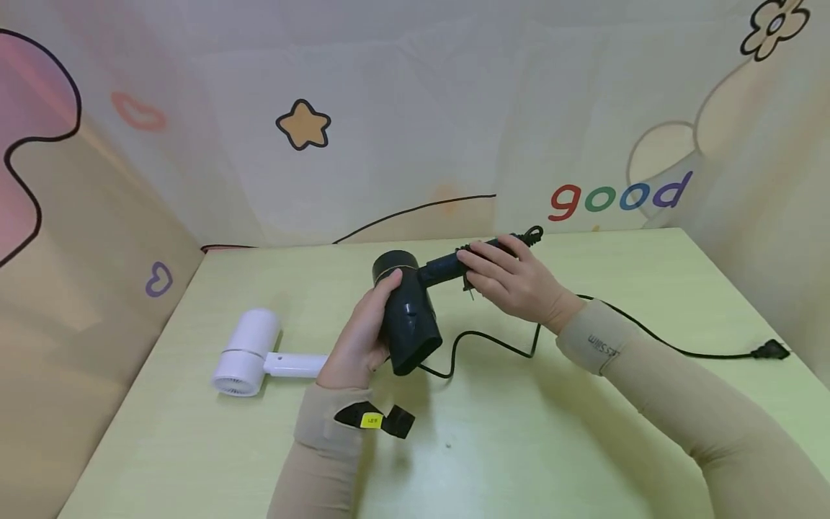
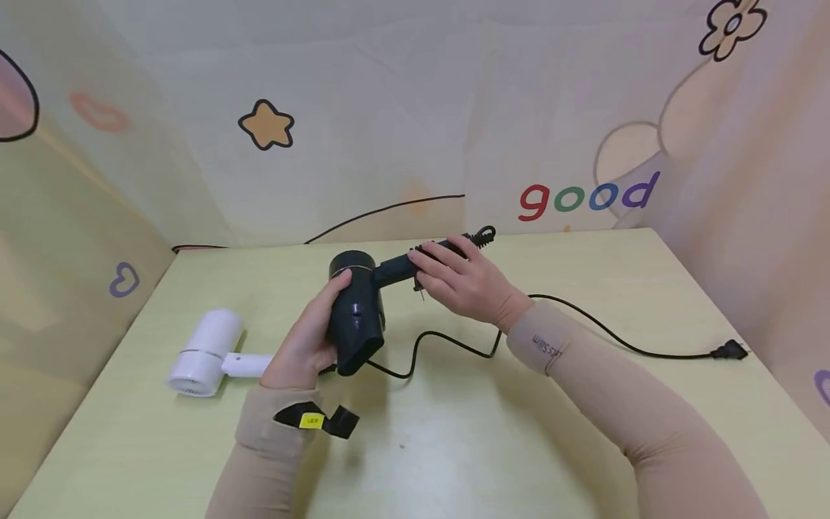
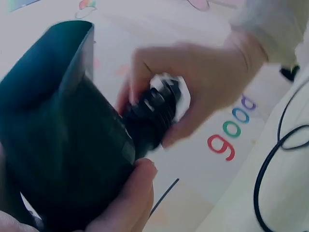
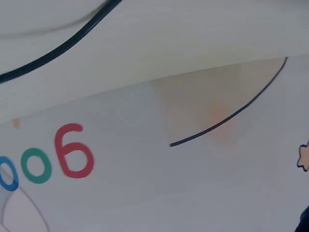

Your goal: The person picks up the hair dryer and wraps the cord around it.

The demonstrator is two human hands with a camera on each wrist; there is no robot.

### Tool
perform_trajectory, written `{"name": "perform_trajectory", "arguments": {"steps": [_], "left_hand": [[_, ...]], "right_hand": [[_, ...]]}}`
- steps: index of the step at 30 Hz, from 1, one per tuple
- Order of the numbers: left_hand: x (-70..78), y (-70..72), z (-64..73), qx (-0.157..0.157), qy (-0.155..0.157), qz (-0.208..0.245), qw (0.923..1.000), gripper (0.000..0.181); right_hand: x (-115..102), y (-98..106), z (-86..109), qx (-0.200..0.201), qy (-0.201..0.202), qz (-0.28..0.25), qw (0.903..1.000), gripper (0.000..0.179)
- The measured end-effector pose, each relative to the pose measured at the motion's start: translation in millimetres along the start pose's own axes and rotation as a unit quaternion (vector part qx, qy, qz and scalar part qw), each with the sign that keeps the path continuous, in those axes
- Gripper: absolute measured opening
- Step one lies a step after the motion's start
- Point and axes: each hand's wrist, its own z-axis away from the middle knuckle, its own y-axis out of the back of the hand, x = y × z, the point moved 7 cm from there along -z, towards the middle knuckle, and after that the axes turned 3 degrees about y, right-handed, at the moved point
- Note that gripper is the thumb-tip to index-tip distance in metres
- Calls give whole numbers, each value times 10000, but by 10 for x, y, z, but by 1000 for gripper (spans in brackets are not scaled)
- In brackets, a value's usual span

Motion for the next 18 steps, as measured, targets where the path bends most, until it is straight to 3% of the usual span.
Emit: {"name": "perform_trajectory", "arguments": {"steps": [8, 14, 16, 18], "left_hand": [[-109, -44, -40, -288, 544, 414, 9972, 64], [-113, -100, -23, -599, 580, 601, 9947, 62], [-93, -118, -3, -710, 491, 478, 9951, 62], [-71, -135, 22, -768, 371, 233, 9961, 67]], "right_hand": [[47, -39, 83, 23, 160, -352, 9992, 12], [77, 19, 105, -68, 178, -447, 9988, 14], [109, 54, 116, -159, -35, -637, 9978, 16], [163, 75, 133, -471, -610, -932, 9927, 18]]}}
